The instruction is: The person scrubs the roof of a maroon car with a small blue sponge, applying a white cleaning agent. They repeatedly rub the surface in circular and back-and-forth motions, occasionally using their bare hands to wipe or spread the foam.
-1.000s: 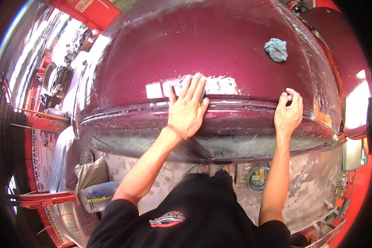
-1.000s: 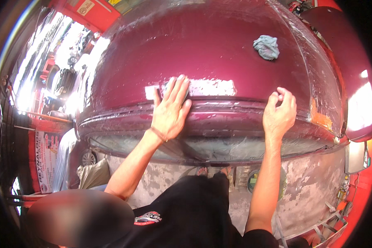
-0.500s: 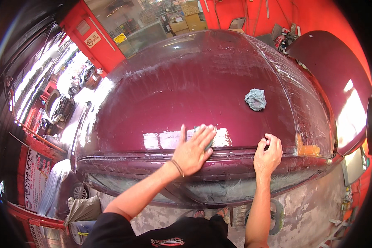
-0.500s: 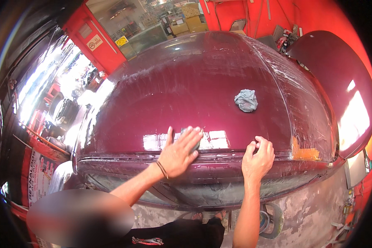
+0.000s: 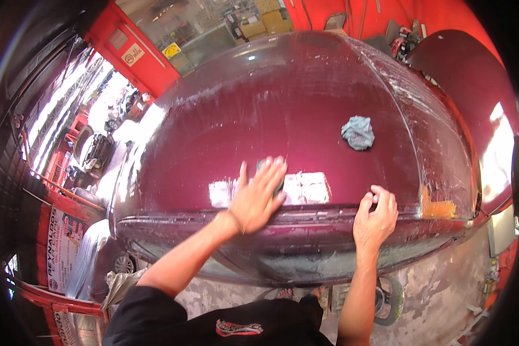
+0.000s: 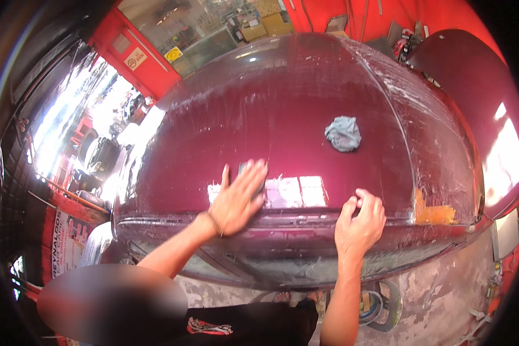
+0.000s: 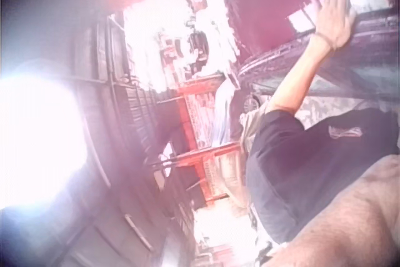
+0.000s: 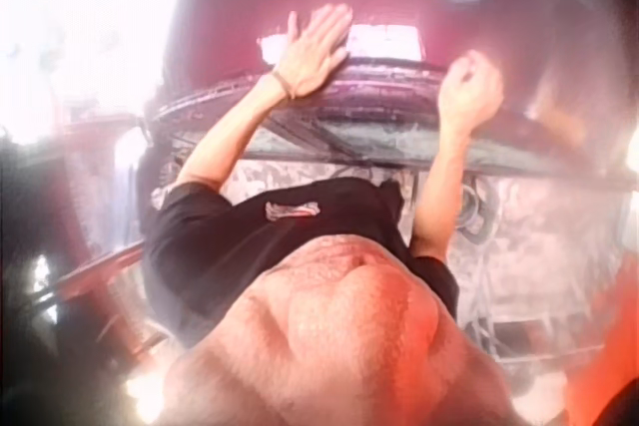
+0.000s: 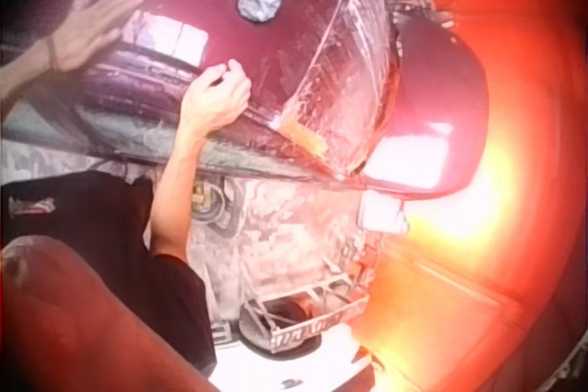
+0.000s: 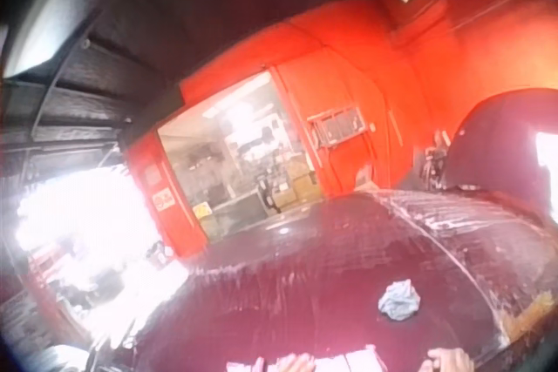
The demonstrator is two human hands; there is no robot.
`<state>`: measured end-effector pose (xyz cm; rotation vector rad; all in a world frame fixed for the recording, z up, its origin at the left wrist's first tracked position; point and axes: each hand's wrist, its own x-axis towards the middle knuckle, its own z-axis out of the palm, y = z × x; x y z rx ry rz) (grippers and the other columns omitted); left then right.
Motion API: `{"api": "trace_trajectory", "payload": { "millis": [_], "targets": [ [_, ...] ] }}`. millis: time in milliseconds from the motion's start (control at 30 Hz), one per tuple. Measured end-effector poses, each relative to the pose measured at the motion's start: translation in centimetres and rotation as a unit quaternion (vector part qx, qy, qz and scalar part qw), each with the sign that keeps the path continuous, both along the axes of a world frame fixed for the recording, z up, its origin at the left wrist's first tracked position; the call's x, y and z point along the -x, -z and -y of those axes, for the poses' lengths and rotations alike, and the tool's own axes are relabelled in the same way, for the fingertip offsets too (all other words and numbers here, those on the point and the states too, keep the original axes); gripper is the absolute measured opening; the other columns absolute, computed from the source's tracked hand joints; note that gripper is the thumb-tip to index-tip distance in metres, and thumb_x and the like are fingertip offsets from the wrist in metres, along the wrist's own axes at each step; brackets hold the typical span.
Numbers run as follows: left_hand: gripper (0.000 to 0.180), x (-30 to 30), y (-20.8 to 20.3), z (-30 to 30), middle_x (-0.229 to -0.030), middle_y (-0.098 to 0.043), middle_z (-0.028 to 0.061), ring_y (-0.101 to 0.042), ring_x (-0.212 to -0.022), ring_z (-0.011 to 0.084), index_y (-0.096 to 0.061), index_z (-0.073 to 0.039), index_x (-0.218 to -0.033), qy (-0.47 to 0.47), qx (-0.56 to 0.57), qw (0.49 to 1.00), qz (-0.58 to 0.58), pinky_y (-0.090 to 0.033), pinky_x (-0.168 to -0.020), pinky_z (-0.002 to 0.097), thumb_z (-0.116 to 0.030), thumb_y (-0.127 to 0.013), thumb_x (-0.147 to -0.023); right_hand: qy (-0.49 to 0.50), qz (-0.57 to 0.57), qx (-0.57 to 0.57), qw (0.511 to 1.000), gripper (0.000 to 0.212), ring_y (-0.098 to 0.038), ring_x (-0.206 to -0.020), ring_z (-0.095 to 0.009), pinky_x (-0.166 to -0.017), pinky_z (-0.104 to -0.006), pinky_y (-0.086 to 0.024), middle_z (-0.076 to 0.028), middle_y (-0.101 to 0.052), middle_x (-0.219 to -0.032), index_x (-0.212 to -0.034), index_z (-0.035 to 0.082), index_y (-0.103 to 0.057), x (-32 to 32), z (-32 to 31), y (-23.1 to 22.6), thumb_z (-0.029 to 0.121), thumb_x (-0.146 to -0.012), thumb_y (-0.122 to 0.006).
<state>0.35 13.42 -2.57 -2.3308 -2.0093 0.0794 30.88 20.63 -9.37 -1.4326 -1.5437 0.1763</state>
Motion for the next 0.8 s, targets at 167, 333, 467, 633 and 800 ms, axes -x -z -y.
{"api": "trace_trajectory", "payload": {
  "millis": [167, 333, 467, 633, 800],
  "targets": [
    [0.071, 5.3, 0.3, -9.9, -0.19, -0.019, 0.0074, -0.014, -0.176, 0.0291, -0.024, -0.016, -0.181, -0.015, -0.015, 1.0, 0.003, -0.003, -0.134, 0.0772, -0.049, -0.035, -0.119, 0.005, -0.012, 0.017, 1.0, 0.02, -0.069, -0.098, -0.032, -0.092, -0.0484, -0.051, -0.009, -0.07, -0.1, -0.116, 0.007, -0.075, -0.2, -0.3, -0.8, 0.012, -0.097, -0.071],
    [0.074, 14.2, -2.3, -25.1, -0.191, -0.012, 0.0024, -0.012, -0.176, 0.0257, -0.021, -0.017, -0.181, -0.233, 0.015, 0.971, 0.052, -0.007, -0.132, 0.0813, -0.056, -0.027, -0.119, -0.04, -0.025, 0.008, 0.999, 0.021, -0.069, -0.096, -0.03, -0.091, -0.0475, -0.051, -0.009, -0.07, -0.1, -0.117, 0.007, -0.075, 1.0, 0.3, -0.6, 0.011, -0.097, -0.072],
    [0.074, 8.6, -0.7, -17.3, -0.191, -0.013, 0.0054, -0.011, -0.176, 0.0284, -0.02, -0.012, -0.181, -0.12, 0.027, 0.992, 0.028, -0.006, -0.133, 0.0798, -0.053, -0.026, -0.119, -0.023, -0.017, 0.017, 0.999, 0.02, -0.069, -0.096, -0.031, -0.089, -0.0468, -0.051, -0.009, -0.069, -0.099, -0.117, 0.007, -0.075, 0.1, -0.3, -0.6, 0.011, -0.097, -0.072],
    [0.073, 3.1, -1.3, -2.7, -0.191, -0.014, 0.0072, -0.011, -0.176, 0.0294, -0.018, -0.016, -0.183, -0.046, 0.05, 0.998, -0.005, -0.002, -0.136, 0.0727, -0.052, -0.028, -0.121, -0.008, -0.017, 0.011, 1.0, 0.02, -0.069, -0.095, -0.03, -0.087, -0.0462, -0.051, -0.008, -0.069, -0.098, -0.116, 0.008, -0.075, -0.5, -0.9, -0.3, 0.01, -0.097, -0.072],
    [0.074, 14.7, -0.3, -16.6, -0.192, -0.01, 0.0014, -0.01, -0.176, 0.0269, -0.018, -0.02, -0.182, -0.112, 0.022, 0.993, 0.012, -0.004, -0.131, 0.0825, -0.056, -0.03, -0.119, -0.023, -0.029, 0.021, 0.999, 0.02, -0.067, -0.092, -0.028, -0.086, -0.0456, -0.051, -0.006, -0.068, -0.096, -0.116, 0.008, -0.076, -0.1, -0.6, -0.1, 0.01, -0.097, -0.072]
  ]
}}
